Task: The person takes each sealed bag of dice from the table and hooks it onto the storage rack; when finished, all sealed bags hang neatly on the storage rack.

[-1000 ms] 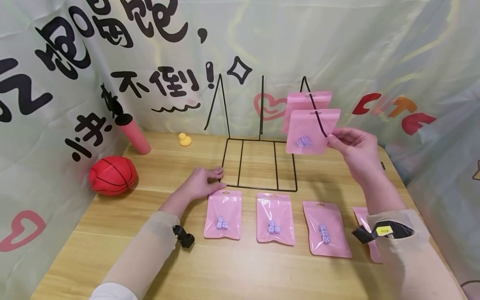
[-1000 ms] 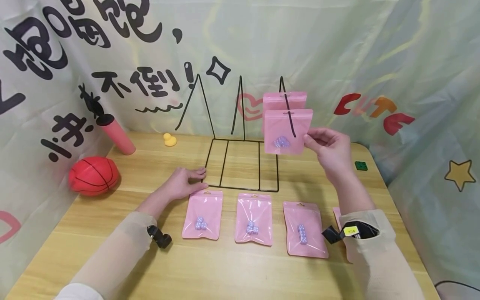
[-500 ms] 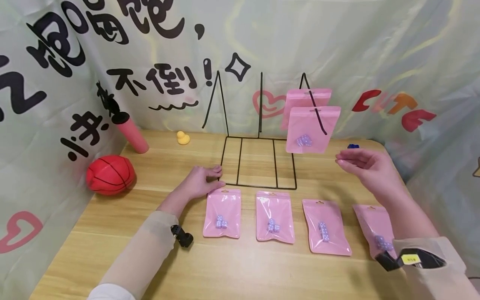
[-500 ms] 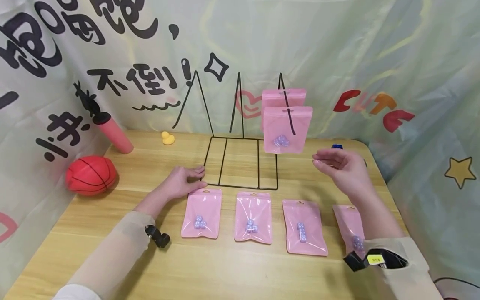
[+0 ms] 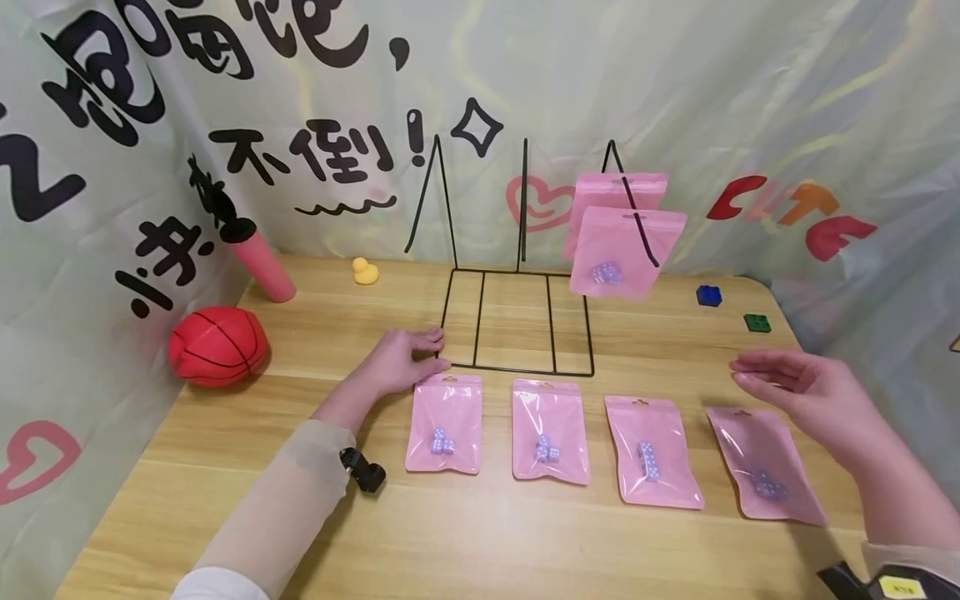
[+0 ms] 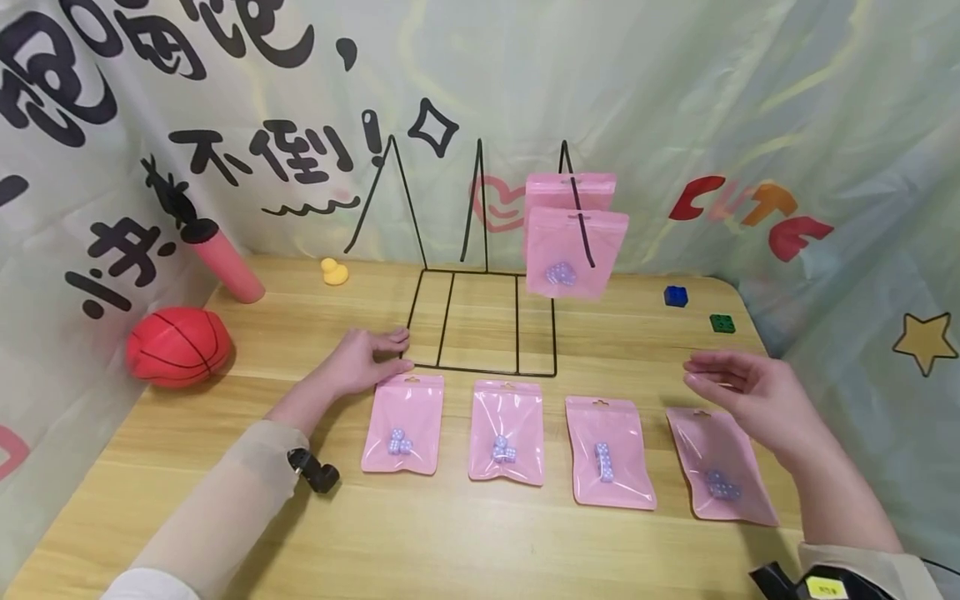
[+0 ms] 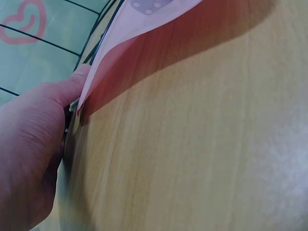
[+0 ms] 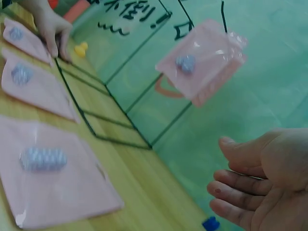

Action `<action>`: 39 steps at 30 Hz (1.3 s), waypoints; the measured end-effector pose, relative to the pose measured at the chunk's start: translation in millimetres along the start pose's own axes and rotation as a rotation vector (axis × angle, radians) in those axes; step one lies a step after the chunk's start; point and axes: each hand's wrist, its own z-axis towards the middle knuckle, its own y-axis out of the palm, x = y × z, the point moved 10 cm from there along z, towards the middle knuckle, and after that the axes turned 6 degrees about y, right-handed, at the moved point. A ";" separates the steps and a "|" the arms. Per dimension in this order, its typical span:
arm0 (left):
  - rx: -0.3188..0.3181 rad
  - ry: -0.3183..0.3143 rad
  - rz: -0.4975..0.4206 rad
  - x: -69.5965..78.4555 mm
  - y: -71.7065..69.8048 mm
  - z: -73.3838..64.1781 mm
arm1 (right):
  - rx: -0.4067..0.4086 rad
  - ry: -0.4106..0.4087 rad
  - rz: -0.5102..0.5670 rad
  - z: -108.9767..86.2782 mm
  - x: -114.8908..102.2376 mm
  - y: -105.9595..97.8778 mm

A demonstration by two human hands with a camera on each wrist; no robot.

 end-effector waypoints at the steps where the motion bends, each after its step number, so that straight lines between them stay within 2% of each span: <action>1: 0.000 -0.001 0.002 0.3 -0.2 0.0 | -0.001 -0.001 -0.019 -1.9 4.2 -1.3; 10: -0.007 -0.009 0.004 0.9 -0.6 0.5 | -0.019 0.061 -0.107 -18.0 49.3 -15.1; 13: -0.008 -0.008 0.005 1.8 -0.9 0.7 | -0.032 0.112 -0.136 -22.9 64.5 -19.8; 17: -0.009 -0.006 0.007 2.3 -1.6 0.6 | -0.062 0.251 -0.195 -27.6 89.2 -23.3; 24: 0.001 0.001 0.007 0.8 -1.7 0.8 | -0.106 0.296 -0.229 -32.2 116.2 -22.6; 27: 0.002 0.009 0.008 0.8 -1.7 0.9 | -0.119 0.376 -0.232 -32.5 130.6 -21.9; 29: 0.002 0.012 0.009 1.0 -2.0 0.9 | -0.122 0.401 -0.225 -32.7 136.3 -21.4; 39: -0.007 0.006 0.013 0.4 -1.2 1.5 | -0.092 0.365 -0.288 -34.7 145.1 -20.4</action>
